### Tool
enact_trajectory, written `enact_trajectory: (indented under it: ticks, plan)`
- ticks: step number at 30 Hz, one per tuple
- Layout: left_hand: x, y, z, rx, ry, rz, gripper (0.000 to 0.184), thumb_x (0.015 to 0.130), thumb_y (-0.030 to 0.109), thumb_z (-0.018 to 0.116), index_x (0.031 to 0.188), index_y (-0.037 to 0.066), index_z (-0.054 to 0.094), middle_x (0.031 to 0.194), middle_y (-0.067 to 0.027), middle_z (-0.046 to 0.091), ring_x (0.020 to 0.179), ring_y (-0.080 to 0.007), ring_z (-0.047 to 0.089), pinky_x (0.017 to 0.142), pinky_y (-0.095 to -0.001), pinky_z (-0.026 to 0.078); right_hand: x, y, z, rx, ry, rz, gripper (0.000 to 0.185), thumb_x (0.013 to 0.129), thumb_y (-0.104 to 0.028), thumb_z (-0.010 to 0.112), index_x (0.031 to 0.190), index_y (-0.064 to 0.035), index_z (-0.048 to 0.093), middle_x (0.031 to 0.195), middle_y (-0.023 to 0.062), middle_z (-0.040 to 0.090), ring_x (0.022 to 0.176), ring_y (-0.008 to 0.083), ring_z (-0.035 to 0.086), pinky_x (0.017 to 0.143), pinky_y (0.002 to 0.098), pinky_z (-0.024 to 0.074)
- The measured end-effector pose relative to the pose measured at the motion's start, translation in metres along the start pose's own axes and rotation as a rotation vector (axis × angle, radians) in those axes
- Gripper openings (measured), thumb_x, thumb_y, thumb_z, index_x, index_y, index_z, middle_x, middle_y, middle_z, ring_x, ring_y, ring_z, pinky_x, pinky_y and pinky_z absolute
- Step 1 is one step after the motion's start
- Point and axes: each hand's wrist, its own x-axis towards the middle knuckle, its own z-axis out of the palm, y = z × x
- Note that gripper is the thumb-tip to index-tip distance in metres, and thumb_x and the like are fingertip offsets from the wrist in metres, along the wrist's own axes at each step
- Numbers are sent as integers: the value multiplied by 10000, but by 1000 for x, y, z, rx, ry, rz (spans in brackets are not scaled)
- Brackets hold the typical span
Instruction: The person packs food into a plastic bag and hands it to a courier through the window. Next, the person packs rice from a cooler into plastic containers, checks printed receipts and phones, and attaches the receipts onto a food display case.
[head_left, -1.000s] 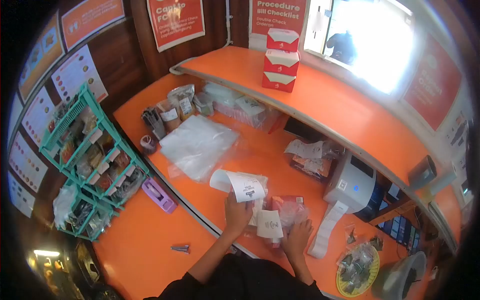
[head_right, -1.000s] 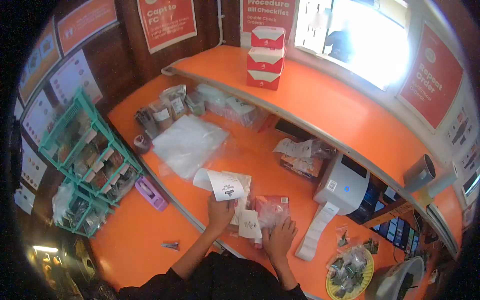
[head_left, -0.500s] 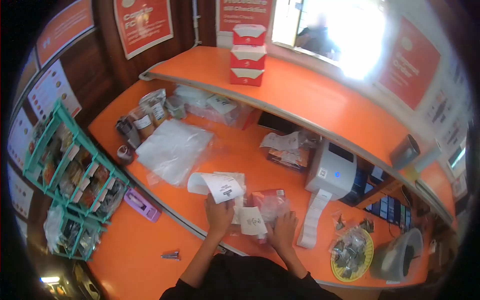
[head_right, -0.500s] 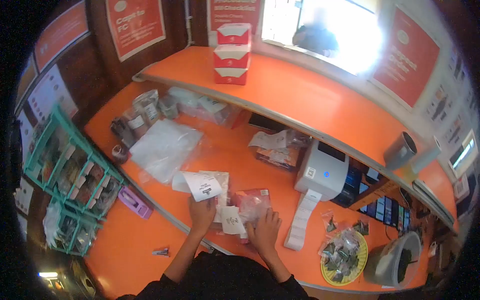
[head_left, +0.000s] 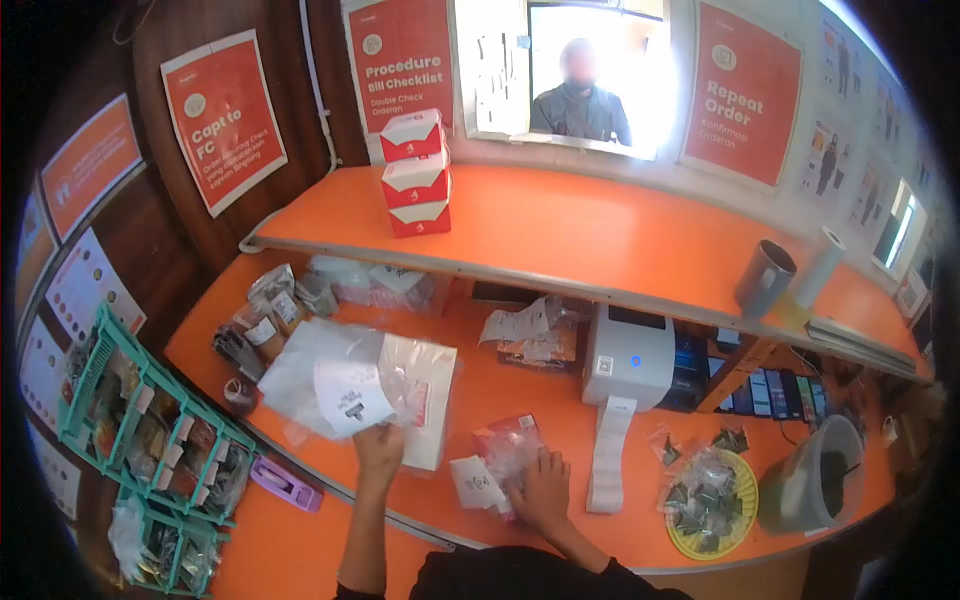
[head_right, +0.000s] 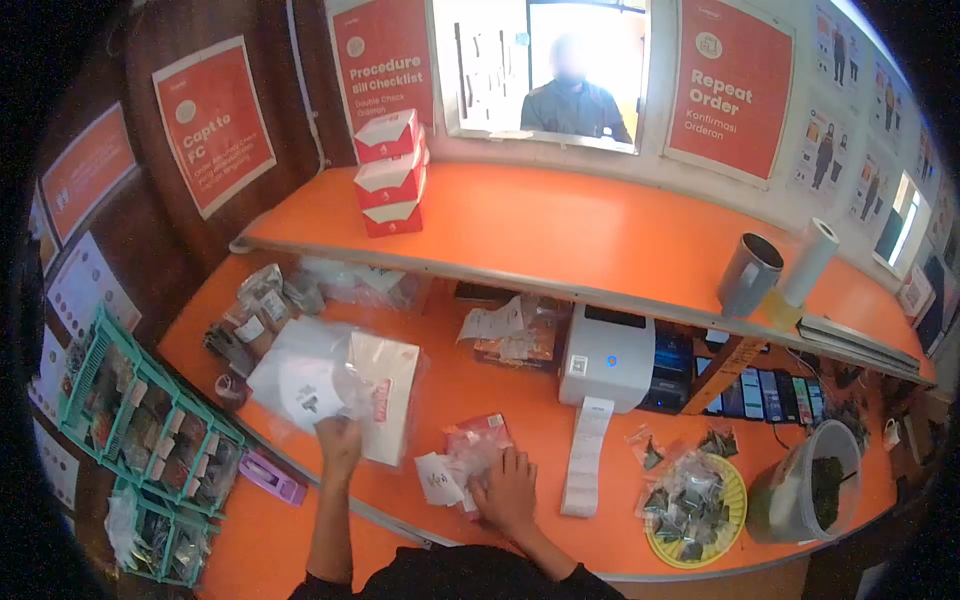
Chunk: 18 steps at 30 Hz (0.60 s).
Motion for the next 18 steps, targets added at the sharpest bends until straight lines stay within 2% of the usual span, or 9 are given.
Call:
enact_trajectory:
  ticks: [2,4,6,10,11,13,15,16,18]
  plan:
    - [29,35,-6,-239,134,212,318,798,-60,513,1111,-53,567,1075,-120,601,985,-209,579,870,-340,457,2,1,3,16,48,-9,522,711,-348,666,1068,14,546,1066,207,502,949,363,460,776,468,354]
    - [67,89,-11,-334,183,265,181,860,47,619,1029,-16,615,986,-66,629,929,-180,589,808,-333,467,2,-1,-1,32,-24,38,528,719,-363,671,1068,12,544,1067,198,503,952,356,461,777,466,354]
    - [102,118,-16,-337,107,464,169,871,20,615,1038,-3,609,988,-61,631,910,-142,587,799,-296,464,0,1,1,47,-16,31,524,721,-367,671,1061,11,544,1068,195,504,954,353,462,779,465,353]
    - [138,174,-1,-327,-15,518,133,892,53,612,1016,5,613,968,-50,634,894,-124,583,791,-268,455,4,6,-6,139,-32,20,501,755,-377,655,1070,-3,542,1061,177,511,942,349,465,796,457,354]
    - [146,185,8,-359,-53,466,115,900,77,611,992,8,624,953,-42,636,884,-118,584,787,-261,451,7,13,-12,136,-19,22,501,755,-377,655,1070,-3,542,1061,177,511,942,349,465,796,457,354]
    - [159,203,28,-392,-93,424,110,908,101,611,967,11,634,938,-34,638,873,-112,585,783,-254,448,15,35,-30,464,-287,-17,434,770,-316,640,1054,-6,534,1058,185,501,1020,361,474,837,465,385]
    - [170,216,47,-395,-86,400,131,854,50,630,953,-33,654,854,-36,658,795,-88,577,693,-265,454,29,56,-43,593,-230,15,418,790,-284,638,1086,-10,527,1062,184,501,1030,356,475,846,458,395]
    - [179,216,57,-336,-123,413,119,860,62,621,936,-21,660,810,-35,657,743,-90,571,668,-276,447,45,57,-59,721,-181,46,406,810,-252,635,1118,-14,519,1067,184,501,1041,350,475,855,452,406]
    - [190,222,79,-280,-125,456,113,857,55,608,926,-14,664,789,-44,656,719,-98,569,658,-285,446,77,39,-108,777,7,164,458,833,-212,656,1216,-32,480,1122,184,486,1056,331,473,853,427,428]
